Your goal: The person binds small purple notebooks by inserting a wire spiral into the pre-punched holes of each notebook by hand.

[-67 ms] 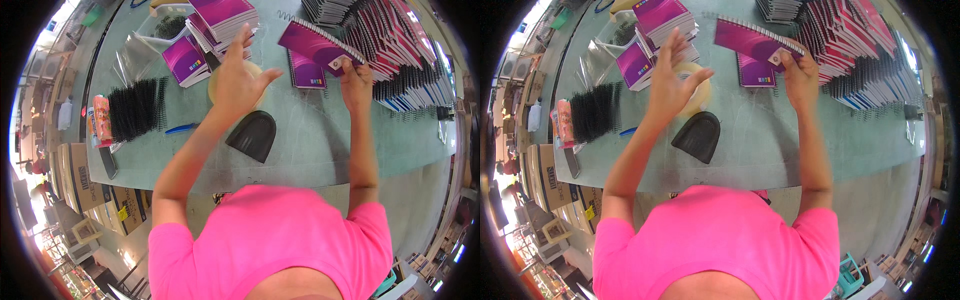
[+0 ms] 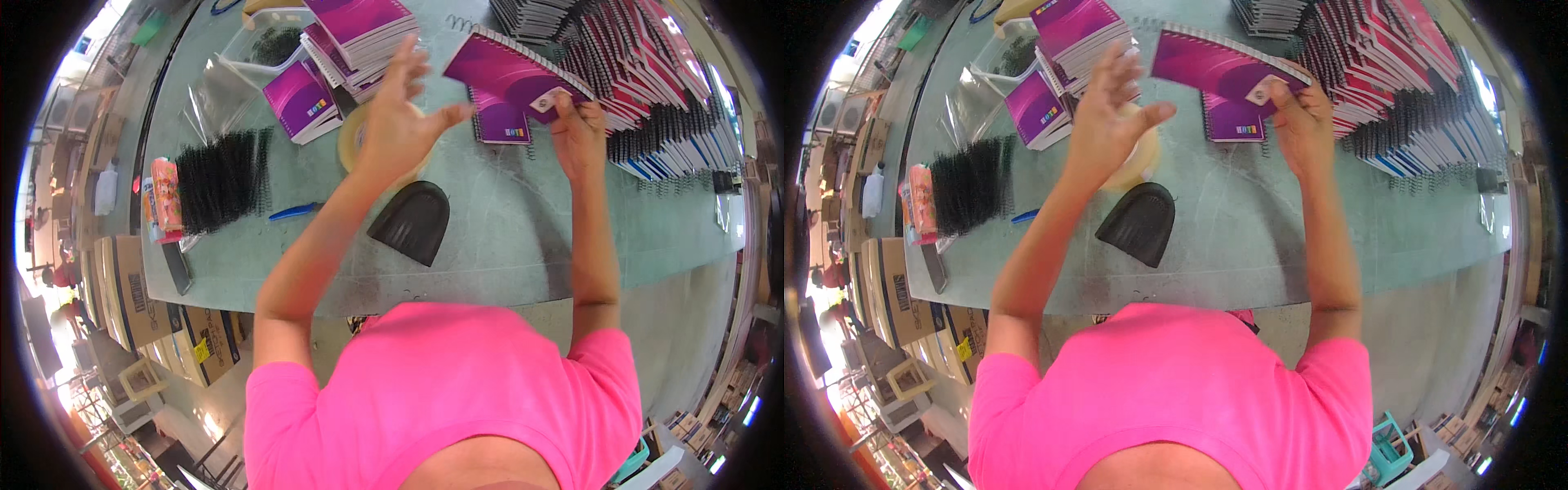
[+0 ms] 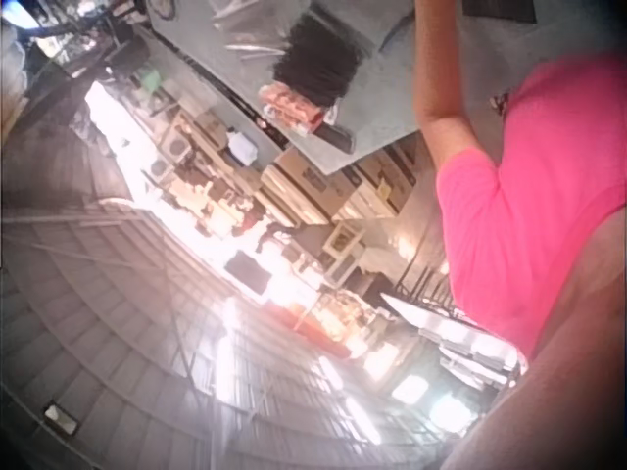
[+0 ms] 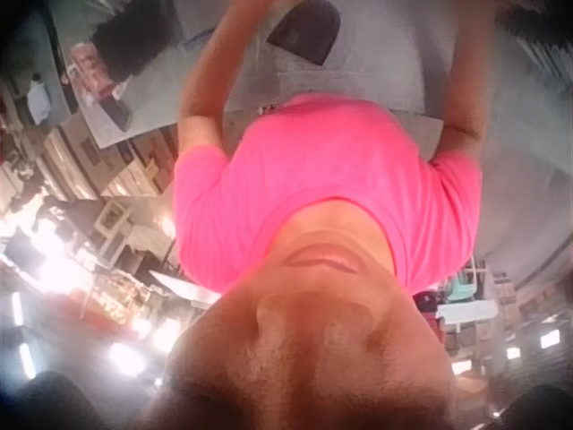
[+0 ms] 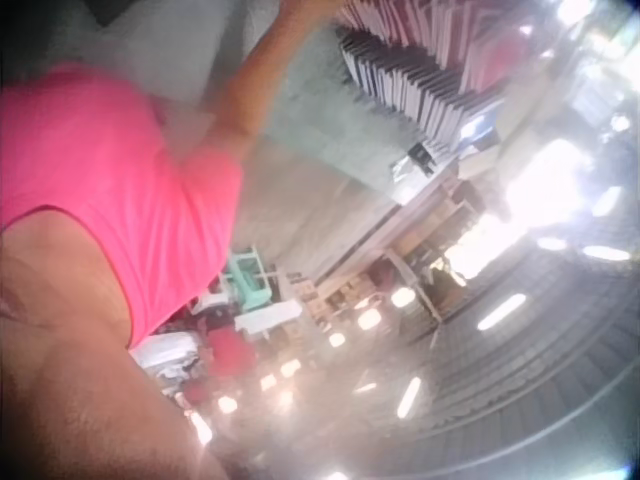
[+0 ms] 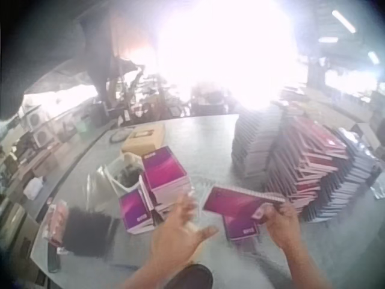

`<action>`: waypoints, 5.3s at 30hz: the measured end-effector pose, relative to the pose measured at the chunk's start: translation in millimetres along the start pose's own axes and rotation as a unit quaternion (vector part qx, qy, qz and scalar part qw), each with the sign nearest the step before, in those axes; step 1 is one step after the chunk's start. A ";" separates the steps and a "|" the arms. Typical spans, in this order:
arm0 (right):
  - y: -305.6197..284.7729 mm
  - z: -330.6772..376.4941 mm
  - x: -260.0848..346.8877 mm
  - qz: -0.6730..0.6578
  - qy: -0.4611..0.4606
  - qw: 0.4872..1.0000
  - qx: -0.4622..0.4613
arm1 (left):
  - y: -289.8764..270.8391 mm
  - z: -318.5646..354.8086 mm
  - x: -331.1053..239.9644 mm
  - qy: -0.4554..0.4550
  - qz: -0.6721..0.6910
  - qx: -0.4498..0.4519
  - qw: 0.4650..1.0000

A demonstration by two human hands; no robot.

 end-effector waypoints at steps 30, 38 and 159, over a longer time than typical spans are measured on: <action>-102.8 -8.4 -86.8 0.480 -0.075 0.865 -0.128 | 60.3 21.9 17.8 0.153 -0.177 0.088 0.968; 23.4 11.3 -30.7 0.369 -0.117 0.922 -0.005 | -131.4 10.2 70.1 0.181 -0.524 0.016 0.832; 98.2 31.9 -112.2 0.307 0.082 0.941 0.117 | -72.8 41.8 87.7 -0.184 0.023 0.033 0.982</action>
Point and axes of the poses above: each hand's wrist, its own z-axis away from the middle knuckle, its own y-axis out of the palm, x = y × z, the point moved 8 cm from there along -z, towards the middle knuckle, and after that the axes turned 9 degrees about -x, right-handed, at the moved point
